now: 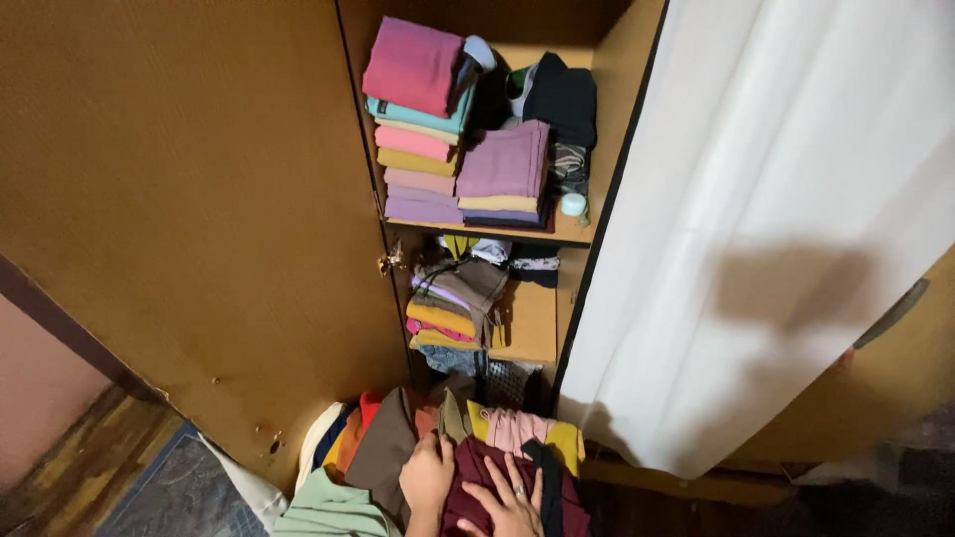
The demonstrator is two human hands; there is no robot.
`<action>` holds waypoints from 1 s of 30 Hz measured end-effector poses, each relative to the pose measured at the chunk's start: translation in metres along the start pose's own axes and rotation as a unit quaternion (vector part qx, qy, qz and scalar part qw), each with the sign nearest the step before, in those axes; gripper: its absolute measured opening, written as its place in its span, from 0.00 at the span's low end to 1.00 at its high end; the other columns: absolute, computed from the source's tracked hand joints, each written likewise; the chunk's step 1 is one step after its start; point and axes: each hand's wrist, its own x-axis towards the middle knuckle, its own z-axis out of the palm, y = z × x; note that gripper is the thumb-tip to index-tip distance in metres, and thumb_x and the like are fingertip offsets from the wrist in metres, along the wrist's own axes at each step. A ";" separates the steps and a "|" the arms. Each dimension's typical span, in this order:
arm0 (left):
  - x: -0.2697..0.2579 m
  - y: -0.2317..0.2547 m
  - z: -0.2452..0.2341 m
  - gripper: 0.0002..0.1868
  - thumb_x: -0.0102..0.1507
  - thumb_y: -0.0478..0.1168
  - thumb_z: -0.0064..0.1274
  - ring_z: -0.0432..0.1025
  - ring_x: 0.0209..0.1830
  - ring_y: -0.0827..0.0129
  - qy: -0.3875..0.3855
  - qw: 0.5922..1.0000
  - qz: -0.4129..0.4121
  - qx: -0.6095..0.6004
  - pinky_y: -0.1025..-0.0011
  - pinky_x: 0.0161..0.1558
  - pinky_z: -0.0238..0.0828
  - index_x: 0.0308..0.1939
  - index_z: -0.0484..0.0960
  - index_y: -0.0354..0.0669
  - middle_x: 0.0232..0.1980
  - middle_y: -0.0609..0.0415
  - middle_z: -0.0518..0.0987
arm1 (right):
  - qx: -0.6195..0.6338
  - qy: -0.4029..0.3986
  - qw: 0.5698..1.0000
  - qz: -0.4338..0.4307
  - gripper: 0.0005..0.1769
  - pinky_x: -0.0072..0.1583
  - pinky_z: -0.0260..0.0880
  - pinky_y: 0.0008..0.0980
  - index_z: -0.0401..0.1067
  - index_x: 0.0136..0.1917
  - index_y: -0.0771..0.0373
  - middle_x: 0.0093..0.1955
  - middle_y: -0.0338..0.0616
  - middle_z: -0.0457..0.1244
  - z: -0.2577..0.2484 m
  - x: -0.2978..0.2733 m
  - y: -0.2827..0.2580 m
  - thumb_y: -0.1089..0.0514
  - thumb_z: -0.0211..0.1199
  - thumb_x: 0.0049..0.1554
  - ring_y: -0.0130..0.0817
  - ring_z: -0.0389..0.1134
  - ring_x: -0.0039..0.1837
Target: Folding a piece of fabric and placing it on a shelf in a wardrobe.
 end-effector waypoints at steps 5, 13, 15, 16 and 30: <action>-0.003 0.002 -0.003 0.17 0.69 0.57 0.38 0.77 0.31 0.47 -0.005 1.000 0.005 0.000 0.52 0.31 0.71 0.37 0.75 0.53 0.36 0.53 0.83 | -0.005 0.017 1.000 -0.018 0.30 0.72 0.27 0.78 0.70 0.70 0.28 0.83 0.30 0.44 0.001 -0.003 0.003 0.24 0.56 0.57 0.46 0.34 0.84; -0.005 0.002 -0.006 0.17 0.68 0.57 0.37 0.77 0.32 0.46 -0.006 1.000 0.002 -0.006 0.51 0.33 0.71 0.36 0.73 0.52 0.37 0.52 0.83 | -0.008 0.029 0.999 -0.028 0.31 0.72 0.26 0.78 0.70 0.70 0.27 0.83 0.30 0.44 0.008 -0.003 0.006 0.24 0.55 0.57 0.46 0.34 0.84; -0.006 0.001 -0.005 0.17 0.68 0.57 0.38 0.78 0.33 0.45 0.002 1.000 0.004 -0.007 0.50 0.33 0.72 0.39 0.75 0.53 0.39 0.51 0.84 | -0.006 0.018 1.000 -0.020 0.31 0.72 0.26 0.77 0.69 0.71 0.27 0.83 0.30 0.44 0.006 -0.004 0.004 0.24 0.55 0.57 0.45 0.34 0.84; -0.005 0.001 -0.004 0.17 0.68 0.57 0.38 0.79 0.34 0.44 0.011 1.000 0.008 -0.008 0.49 0.33 0.73 0.42 0.77 0.54 0.42 0.51 0.84 | -0.004 0.009 1.000 -0.011 0.31 0.73 0.25 0.76 0.69 0.71 0.26 0.83 0.29 0.43 0.005 -0.003 0.003 0.23 0.55 0.57 0.45 0.33 0.84; -0.005 0.001 -0.006 0.17 0.68 0.58 0.37 0.77 0.31 0.46 -0.013 1.000 0.002 0.002 0.51 0.32 0.71 0.36 0.73 0.54 0.36 0.53 0.83 | 0.002 0.020 0.999 -0.038 0.29 0.72 0.26 0.78 0.70 0.71 0.29 0.83 0.32 0.44 0.004 -0.004 0.007 0.26 0.58 0.58 0.47 0.33 0.84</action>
